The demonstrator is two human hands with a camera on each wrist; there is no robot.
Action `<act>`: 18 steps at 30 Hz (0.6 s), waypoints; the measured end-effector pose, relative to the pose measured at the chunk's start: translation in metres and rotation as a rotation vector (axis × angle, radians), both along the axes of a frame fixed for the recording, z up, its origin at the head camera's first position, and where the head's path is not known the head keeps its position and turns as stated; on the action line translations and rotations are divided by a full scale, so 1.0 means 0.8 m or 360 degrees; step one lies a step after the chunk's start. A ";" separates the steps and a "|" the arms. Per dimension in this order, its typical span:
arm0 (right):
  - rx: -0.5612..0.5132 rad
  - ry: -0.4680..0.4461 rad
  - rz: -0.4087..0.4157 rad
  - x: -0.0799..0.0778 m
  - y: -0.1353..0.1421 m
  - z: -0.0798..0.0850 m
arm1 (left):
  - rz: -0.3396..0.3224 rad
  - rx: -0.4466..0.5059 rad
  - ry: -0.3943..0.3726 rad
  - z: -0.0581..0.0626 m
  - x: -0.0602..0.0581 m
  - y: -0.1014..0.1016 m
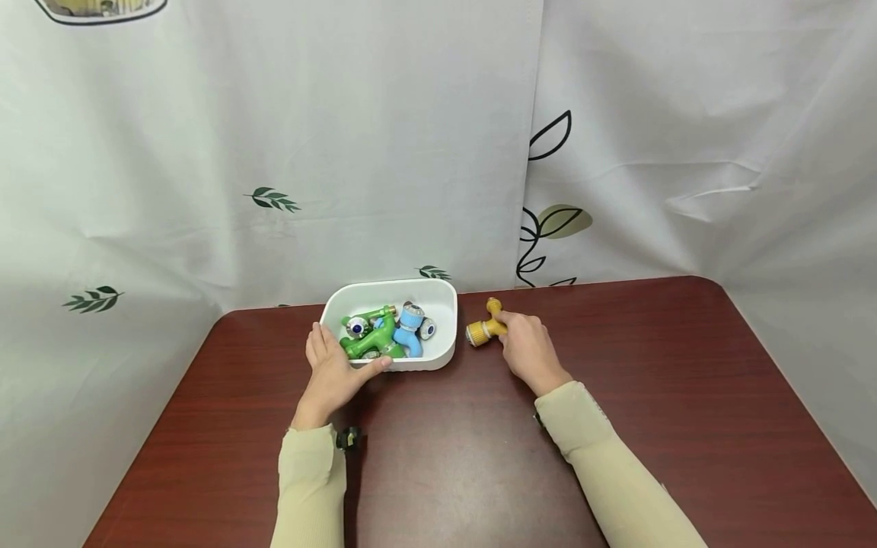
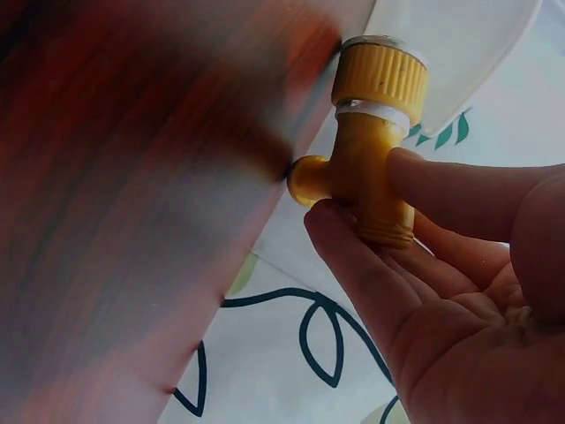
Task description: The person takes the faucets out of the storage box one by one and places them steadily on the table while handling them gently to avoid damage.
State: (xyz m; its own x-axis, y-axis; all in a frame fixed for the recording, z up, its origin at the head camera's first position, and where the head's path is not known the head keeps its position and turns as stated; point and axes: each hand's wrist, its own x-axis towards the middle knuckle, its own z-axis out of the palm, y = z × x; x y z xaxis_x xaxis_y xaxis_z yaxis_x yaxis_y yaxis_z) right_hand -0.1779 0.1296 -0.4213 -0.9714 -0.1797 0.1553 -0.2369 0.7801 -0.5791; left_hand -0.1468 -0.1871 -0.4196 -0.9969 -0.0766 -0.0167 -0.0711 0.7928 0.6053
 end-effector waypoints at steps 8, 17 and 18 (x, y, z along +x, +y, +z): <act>0.0031 -0.0010 0.0006 -0.003 0.001 -0.001 | 0.0005 -0.0005 -0.0008 0.001 -0.001 0.000; 0.0062 -0.0073 0.0011 -0.007 0.001 -0.001 | 0.0005 0.0006 -0.0007 0.001 0.001 0.000; 0.0065 -0.0080 0.0015 -0.007 0.001 -0.001 | 0.0005 0.0006 -0.0007 0.001 0.001 0.000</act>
